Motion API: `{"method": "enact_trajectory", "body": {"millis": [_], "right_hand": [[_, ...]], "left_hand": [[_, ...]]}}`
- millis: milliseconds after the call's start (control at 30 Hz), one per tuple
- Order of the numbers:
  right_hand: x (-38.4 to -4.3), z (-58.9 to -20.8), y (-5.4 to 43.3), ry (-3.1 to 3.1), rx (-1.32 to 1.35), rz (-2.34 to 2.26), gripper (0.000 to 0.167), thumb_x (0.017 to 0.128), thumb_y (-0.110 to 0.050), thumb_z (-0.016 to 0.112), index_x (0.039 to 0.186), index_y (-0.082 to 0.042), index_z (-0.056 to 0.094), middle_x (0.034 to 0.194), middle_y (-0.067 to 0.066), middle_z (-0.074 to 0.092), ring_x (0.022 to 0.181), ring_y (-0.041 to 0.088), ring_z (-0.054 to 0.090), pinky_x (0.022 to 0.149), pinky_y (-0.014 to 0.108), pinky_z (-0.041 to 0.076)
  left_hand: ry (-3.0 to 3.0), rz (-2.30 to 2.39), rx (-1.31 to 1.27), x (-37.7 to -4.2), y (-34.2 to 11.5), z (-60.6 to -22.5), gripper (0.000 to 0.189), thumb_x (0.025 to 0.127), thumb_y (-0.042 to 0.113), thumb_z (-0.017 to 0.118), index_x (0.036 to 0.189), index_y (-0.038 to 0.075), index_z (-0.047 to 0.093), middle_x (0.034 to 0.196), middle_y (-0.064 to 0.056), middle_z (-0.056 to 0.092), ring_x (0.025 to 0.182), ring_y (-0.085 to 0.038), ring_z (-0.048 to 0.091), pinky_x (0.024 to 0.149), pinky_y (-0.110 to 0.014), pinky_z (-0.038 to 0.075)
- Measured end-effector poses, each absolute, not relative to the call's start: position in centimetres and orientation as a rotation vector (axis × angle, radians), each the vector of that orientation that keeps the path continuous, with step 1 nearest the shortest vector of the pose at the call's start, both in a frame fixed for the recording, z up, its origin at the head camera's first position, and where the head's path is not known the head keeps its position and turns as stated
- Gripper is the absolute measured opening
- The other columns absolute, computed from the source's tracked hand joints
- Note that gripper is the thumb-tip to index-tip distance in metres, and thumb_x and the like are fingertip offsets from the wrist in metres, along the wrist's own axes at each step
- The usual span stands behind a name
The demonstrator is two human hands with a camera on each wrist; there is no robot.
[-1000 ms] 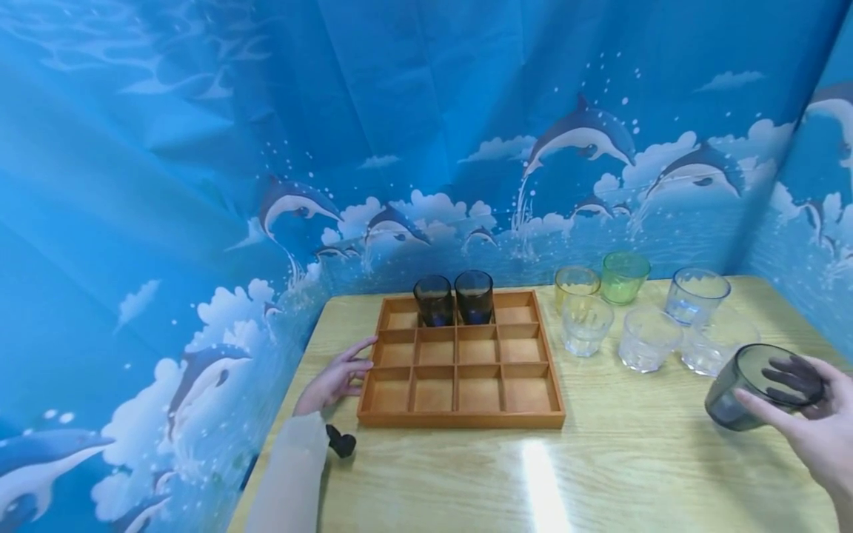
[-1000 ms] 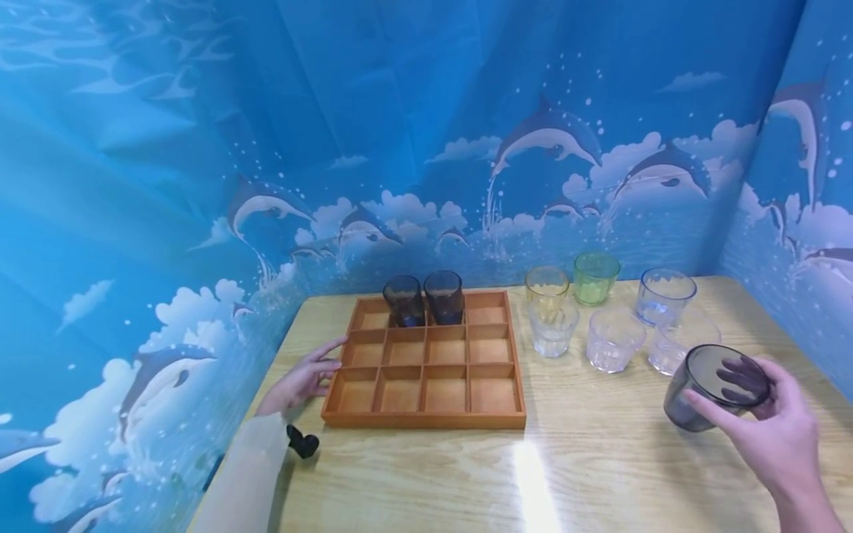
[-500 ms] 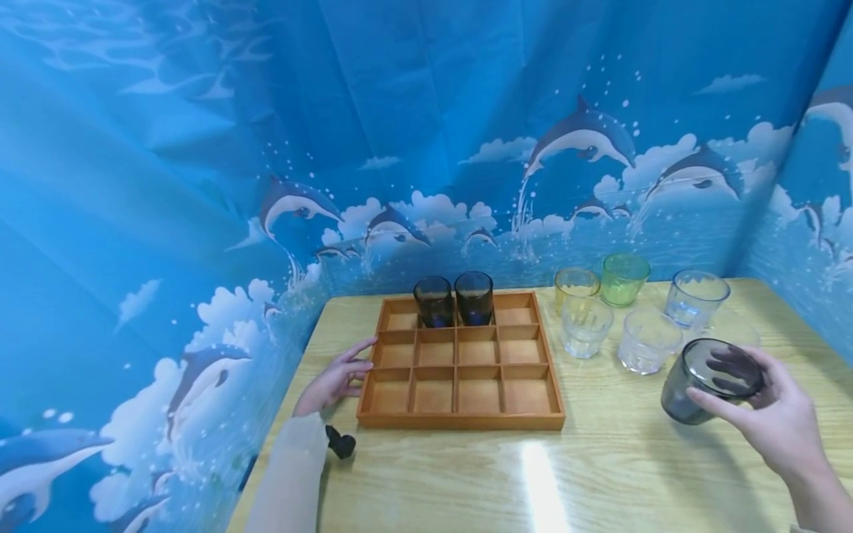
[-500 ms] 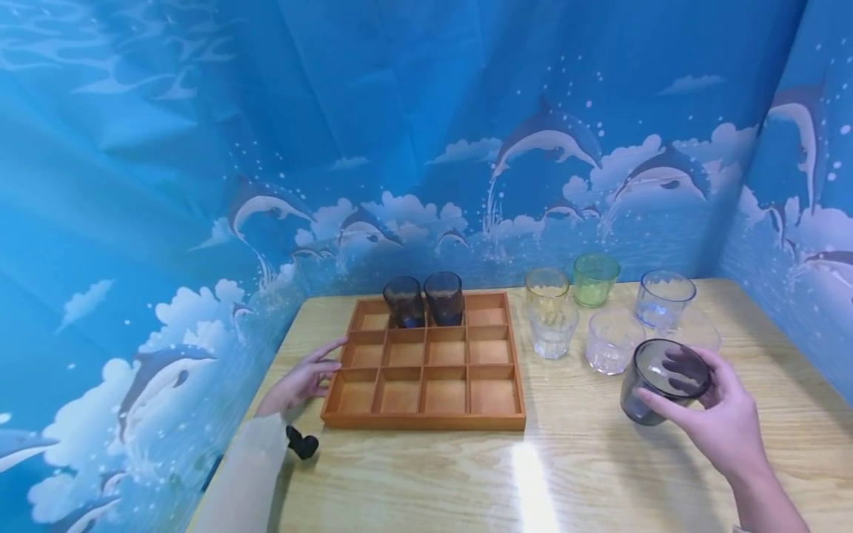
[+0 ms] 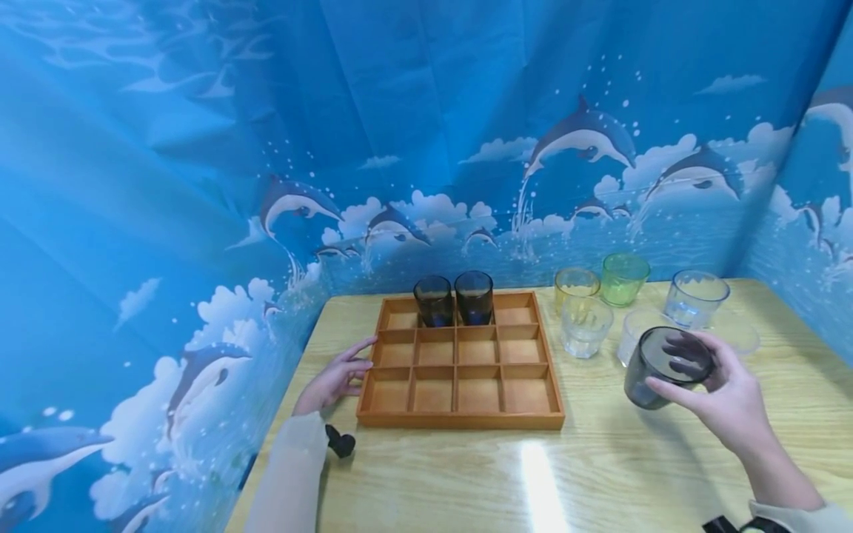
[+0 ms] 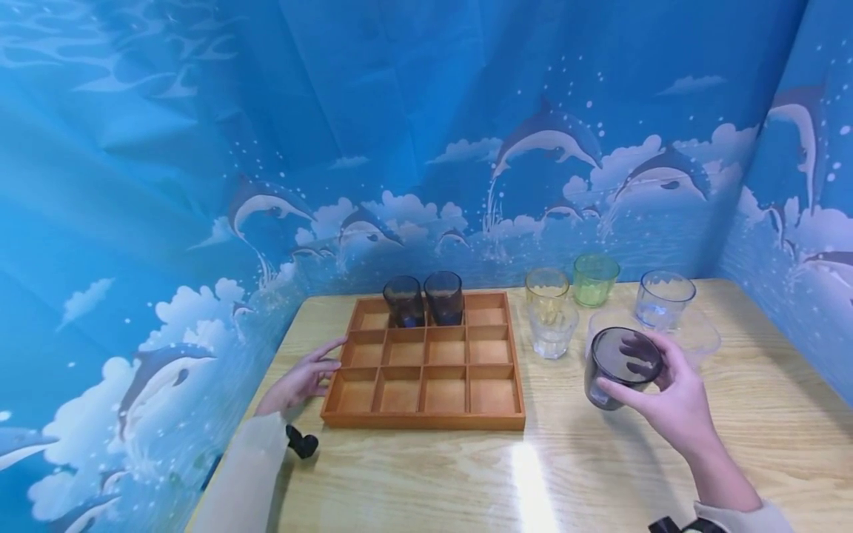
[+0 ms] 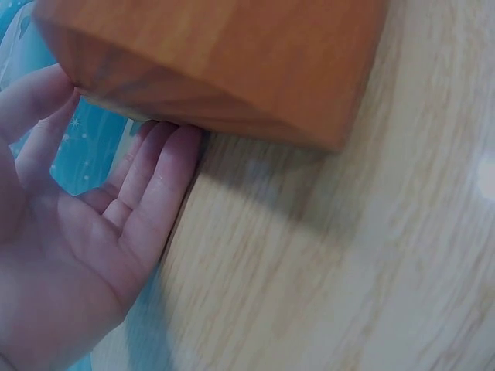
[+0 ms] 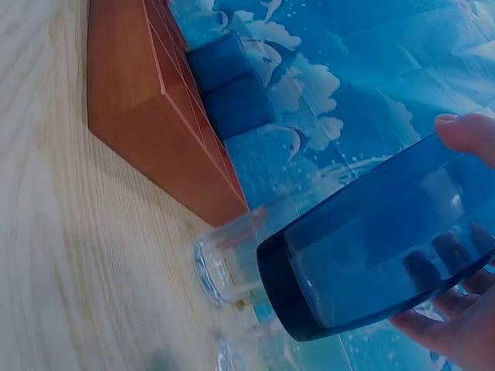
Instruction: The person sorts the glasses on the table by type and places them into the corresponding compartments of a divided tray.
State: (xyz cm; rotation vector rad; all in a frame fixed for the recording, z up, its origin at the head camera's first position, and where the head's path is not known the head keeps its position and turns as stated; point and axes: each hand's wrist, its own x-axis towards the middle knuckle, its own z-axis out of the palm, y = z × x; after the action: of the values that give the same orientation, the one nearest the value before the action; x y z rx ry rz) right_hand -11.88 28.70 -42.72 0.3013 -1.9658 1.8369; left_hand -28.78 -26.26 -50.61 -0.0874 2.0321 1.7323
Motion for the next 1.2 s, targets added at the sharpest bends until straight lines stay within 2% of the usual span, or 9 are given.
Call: {"method": "enact_trajectory", "body": {"millis": [200, 367, 533, 633, 967, 1200], "right_hand": [[-13.0, -42.5, 27.7, -2.028, 0.295, 1.738, 0.078, 0.063, 0.022, 0.072, 0.132, 0.004, 0.041, 0.119, 0.009, 0.058, 0.104, 0.009, 0.057, 0.084, 0.015, 0.043], [-13.7, -42.7, 26.9, -2.051, 0.316, 1.724, 0.078, 0.062, 0.021, 0.074, 0.131, 0.005, 0.041, 0.118, 0.013, 0.057, 0.103, 0.012, 0.058, 0.083, 0.017, 0.044], [-14.5, -42.6, 25.8, -2.094, 0.326, 1.685, 0.077, 0.063, 0.016, 0.076, 0.131, 0.003, 0.041, 0.118, 0.011, 0.056, 0.105, 0.012, 0.056, 0.083, 0.016, 0.044], [-15.1, -42.5, 25.2, -2.110, 0.329, 1.669, 0.077, 0.064, 0.015, 0.077, 0.131, 0.002, 0.042, 0.118, 0.008, 0.056, 0.106, 0.013, 0.055, 0.083, 0.015, 0.044], [-16.8, -42.3, 23.3, -2.172, 0.278, 1.654, 0.077, 0.066, 0.006, 0.079, 0.132, -0.002, 0.041, 0.121, 0.013, 0.053, 0.108, 0.011, 0.052, 0.086, 0.015, 0.042], [-18.2, -42.0, 21.9, -2.243, 0.225, 1.627, 0.079, 0.068, -0.005, 0.082, 0.135, -0.008, 0.041, 0.123, 0.005, 0.054, 0.109, 0.011, 0.052, 0.086, 0.016, 0.042]], "left_hand": [[2.030, 1.725, -0.090, -28.8, -26.2, -50.6, 0.049, 0.091, 0.024, 0.058, 0.135, 0.040, 0.046, 0.146, -0.005, 0.029, 0.107, -0.030, 0.048, 0.078, -0.046, 0.048], [2.024, 1.718, -0.086, -28.9, -26.1, -50.5, 0.049, 0.091, 0.025, 0.058, 0.136, 0.040, 0.044, 0.147, -0.005, 0.027, 0.110, -0.031, 0.047, 0.079, -0.047, 0.048], [2.020, 1.714, -0.067, -29.0, -26.1, -50.5, 0.050, 0.092, 0.025, 0.057, 0.137, 0.040, 0.043, 0.148, -0.004, 0.025, 0.111, -0.030, 0.047, 0.079, -0.046, 0.047], [2.010, 1.720, -0.049, -29.0, -26.1, -50.6, 0.050, 0.093, 0.023, 0.055, 0.139, 0.038, 0.041, 0.147, -0.007, 0.026, 0.108, -0.029, 0.048, 0.078, -0.045, 0.048], [1.999, 1.723, -0.034, -28.9, -26.3, -50.9, 0.053, 0.093, 0.022, 0.055, 0.141, 0.037, 0.039, 0.144, -0.011, 0.030, 0.104, -0.027, 0.050, 0.077, -0.044, 0.048], [2.007, 1.730, -0.049, -28.8, -26.3, -50.8, 0.051, 0.092, 0.022, 0.057, 0.138, 0.039, 0.042, 0.144, -0.009, 0.031, 0.106, -0.028, 0.049, 0.075, -0.044, 0.049]]}}
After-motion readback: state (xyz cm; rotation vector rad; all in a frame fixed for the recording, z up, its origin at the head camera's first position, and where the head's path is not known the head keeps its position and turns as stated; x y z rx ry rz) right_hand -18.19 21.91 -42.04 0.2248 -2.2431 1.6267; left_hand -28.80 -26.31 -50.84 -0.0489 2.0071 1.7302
